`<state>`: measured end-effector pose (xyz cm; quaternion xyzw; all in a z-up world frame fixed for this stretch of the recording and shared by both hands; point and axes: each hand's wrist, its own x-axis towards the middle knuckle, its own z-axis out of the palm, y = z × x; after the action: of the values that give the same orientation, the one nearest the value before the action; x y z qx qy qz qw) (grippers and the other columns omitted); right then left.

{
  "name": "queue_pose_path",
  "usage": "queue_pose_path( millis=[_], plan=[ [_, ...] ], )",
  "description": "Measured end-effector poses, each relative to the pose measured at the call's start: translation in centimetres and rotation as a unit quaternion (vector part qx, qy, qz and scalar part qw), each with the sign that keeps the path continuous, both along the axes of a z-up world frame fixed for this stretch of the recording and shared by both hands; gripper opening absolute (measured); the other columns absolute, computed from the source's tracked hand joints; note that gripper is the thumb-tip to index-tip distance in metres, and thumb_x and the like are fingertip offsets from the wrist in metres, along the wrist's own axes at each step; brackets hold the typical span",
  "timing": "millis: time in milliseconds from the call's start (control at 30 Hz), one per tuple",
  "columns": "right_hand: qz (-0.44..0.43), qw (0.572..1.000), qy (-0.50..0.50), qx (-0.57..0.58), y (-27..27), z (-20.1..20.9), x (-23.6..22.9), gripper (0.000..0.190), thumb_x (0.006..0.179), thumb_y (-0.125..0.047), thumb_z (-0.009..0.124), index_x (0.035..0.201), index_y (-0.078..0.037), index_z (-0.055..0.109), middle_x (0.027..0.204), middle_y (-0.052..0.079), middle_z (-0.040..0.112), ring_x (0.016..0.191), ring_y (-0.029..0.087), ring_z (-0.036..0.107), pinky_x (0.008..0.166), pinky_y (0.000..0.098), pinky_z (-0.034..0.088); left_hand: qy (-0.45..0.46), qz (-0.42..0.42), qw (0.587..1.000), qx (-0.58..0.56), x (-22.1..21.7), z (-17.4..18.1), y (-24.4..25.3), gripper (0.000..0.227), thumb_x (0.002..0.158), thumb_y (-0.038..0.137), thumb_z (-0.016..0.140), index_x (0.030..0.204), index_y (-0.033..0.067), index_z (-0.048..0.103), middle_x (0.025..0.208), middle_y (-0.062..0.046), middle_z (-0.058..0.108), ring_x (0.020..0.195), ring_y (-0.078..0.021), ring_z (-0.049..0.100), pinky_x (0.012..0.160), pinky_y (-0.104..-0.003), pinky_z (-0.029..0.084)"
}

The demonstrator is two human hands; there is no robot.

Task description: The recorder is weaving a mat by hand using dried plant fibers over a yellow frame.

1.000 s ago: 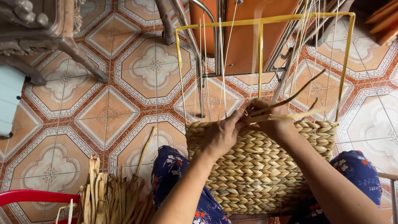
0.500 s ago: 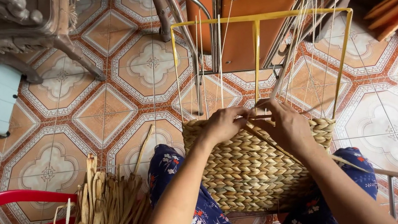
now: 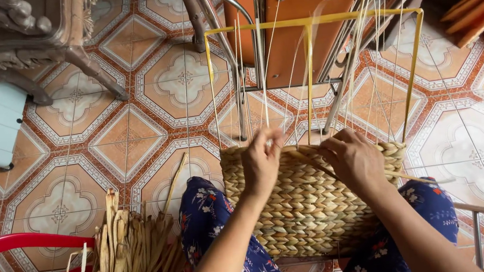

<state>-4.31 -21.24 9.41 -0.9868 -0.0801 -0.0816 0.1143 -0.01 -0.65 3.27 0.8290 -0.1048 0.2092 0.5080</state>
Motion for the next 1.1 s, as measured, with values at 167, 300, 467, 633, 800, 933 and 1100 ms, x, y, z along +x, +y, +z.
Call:
queue_pose_path(
  millis=[167, 300, 467, 633, 800, 933, 1100],
  plan=[
    [-0.018, 0.999, -0.025, -0.005, 2.0, 2.9, -3.4, 0.026, 0.091, -0.044, 0.071, 0.099, -0.019, 0.076, 0.087, 0.000, 0.068, 0.067, 0.017, 0.064, 0.053, 0.0341, 0.048, 0.034, -0.085, 0.995, 0.051, 0.0, -0.9, -2.3, 0.024, 0.102, 0.026, 0.063, 0.114, 0.0054, 0.061, 0.089, -0.007, 0.079, 0.048, -0.0049, 0.059, 0.037, -0.020, 0.042],
    [-0.009, 0.999, 0.033, -0.015, 0.8, 2.4, -3.5, 0.023, 0.092, -0.040, 0.068, 0.094, -0.018, 0.077, 0.081, 0.000, 0.066, 0.060, 0.016, 0.059, 0.047, 0.0342, 0.045, 0.128, -0.167, 0.977, 0.029, 3.1, -3.4, -1.8, 0.027, 0.106, 0.027, 0.053, 0.117, 0.0018, 0.050, 0.091, -0.007, 0.078, 0.041, -0.0074, 0.055, 0.029, -0.023, 0.040],
    [-0.024, 0.994, 0.020, -0.102, 0.7, 4.4, 1.1, 0.021, 0.099, -0.035, 0.062, 0.096, -0.017, 0.073, 0.087, -0.002, 0.069, 0.070, 0.016, 0.060, 0.059, 0.0333, 0.043, 0.070, -0.170, 0.978, 0.097, 0.0, 2.0, -1.5, 0.024, 0.104, 0.027, 0.059, 0.114, 0.0051, 0.060, 0.074, -0.009, 0.072, 0.036, -0.0133, 0.049, 0.027, -0.028, 0.035],
    [0.057, 0.976, -0.171, -0.127, 2.6, 1.3, 3.3, 0.013, 0.102, -0.020, 0.059, 0.103, -0.017, 0.072, 0.101, -0.003, 0.072, 0.089, 0.014, 0.060, 0.077, 0.0349, 0.044, -0.072, -0.041, 0.991, 0.107, -1.5, -0.8, -3.2, 0.022, 0.109, 0.025, 0.060, 0.096, 0.0076, 0.065, 0.062, -0.004, 0.066, 0.043, -0.0098, 0.054, 0.036, -0.028, 0.039],
    [-0.023, 0.962, -0.058, 0.267, 1.8, -0.5, 3.4, 0.021, 0.102, -0.016, 0.059, 0.117, -0.007, 0.072, 0.108, 0.007, 0.072, 0.090, 0.020, 0.070, 0.075, 0.0373, 0.058, 0.159, -0.049, 0.976, 0.142, 0.8, 0.9, -3.9, 0.019, 0.099, 0.022, 0.065, 0.096, 0.0029, 0.063, 0.060, -0.006, 0.065, 0.039, -0.0142, 0.054, 0.032, -0.030, 0.039],
    [-0.127, 0.923, 0.128, 0.340, -0.5, -2.9, 4.0, 0.030, 0.104, -0.014, 0.054, 0.129, -0.008, 0.069, 0.107, 0.005, 0.080, 0.079, 0.016, 0.078, 0.071, 0.0332, 0.062, 0.277, -0.092, 0.946, 0.140, 3.0, 1.9, -4.5, 0.016, 0.102, 0.021, 0.061, 0.100, 0.0046, 0.064, 0.065, -0.006, 0.067, 0.042, -0.0149, 0.061, 0.038, -0.035, 0.050],
    [-0.149, 0.775, 0.230, 0.569, -0.5, 0.0, 5.3, 0.043, 0.101, -0.010, 0.053, 0.144, -0.010, 0.058, 0.103, 0.015, 0.076, 0.071, 0.018, 0.073, 0.062, 0.0316, 0.059, 0.381, -0.119, 0.900, 0.175, 4.1, 6.0, -5.0, 0.018, 0.097, 0.009, 0.058, 0.107, 0.0141, 0.072, 0.069, -0.006, 0.076, 0.058, -0.0134, 0.071, 0.070, -0.035, 0.058]
  ],
)
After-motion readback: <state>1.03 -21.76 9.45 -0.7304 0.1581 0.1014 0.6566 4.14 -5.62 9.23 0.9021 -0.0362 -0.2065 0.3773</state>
